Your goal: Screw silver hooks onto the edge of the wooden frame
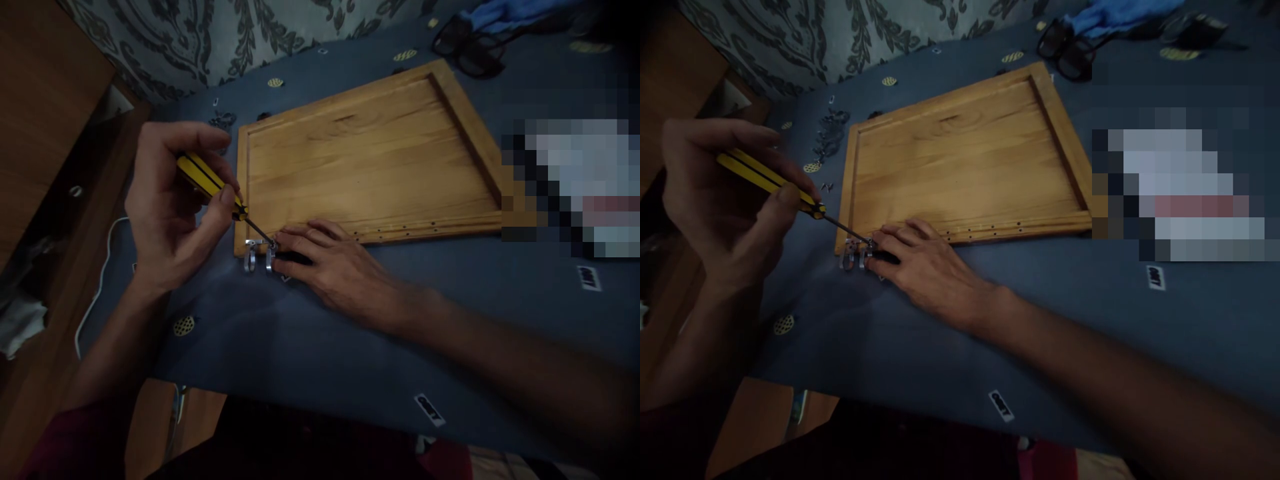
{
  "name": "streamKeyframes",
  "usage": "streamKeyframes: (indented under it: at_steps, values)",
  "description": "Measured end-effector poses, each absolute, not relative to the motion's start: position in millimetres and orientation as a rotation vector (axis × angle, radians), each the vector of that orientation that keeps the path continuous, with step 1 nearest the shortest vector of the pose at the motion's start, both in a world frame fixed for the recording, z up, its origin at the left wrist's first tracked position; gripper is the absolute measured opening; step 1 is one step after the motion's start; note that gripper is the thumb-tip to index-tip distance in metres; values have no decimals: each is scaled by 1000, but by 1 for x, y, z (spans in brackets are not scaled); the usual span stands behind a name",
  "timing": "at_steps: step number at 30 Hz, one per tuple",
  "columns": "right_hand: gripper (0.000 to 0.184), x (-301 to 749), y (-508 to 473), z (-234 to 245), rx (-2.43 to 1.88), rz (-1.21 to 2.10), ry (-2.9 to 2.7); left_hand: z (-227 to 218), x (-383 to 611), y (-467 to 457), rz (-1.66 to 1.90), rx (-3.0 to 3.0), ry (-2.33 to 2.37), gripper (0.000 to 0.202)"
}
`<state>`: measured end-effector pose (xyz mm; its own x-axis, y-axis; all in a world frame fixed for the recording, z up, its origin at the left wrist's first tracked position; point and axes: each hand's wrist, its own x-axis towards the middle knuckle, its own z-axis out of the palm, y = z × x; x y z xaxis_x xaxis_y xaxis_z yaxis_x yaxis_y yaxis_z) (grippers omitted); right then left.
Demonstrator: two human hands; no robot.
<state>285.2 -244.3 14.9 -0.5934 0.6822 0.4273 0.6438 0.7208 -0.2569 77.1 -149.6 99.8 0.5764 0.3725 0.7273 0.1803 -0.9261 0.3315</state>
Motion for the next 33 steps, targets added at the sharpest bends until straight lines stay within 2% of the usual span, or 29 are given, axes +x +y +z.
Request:
streamKeyframes:
  at_steps: [18,29,33]
  values:
    - [37,286,-244,16,-1033,105,-2437,99,72,-149,1163,2674,509,37]
    - [38,284,-244,18,-1050,100,-2451,107,76,-134,1109,2822,393,76]
    - [38,284,-244,18,-1048,93,-2442,101,78,-130,1146,2658,326,78]
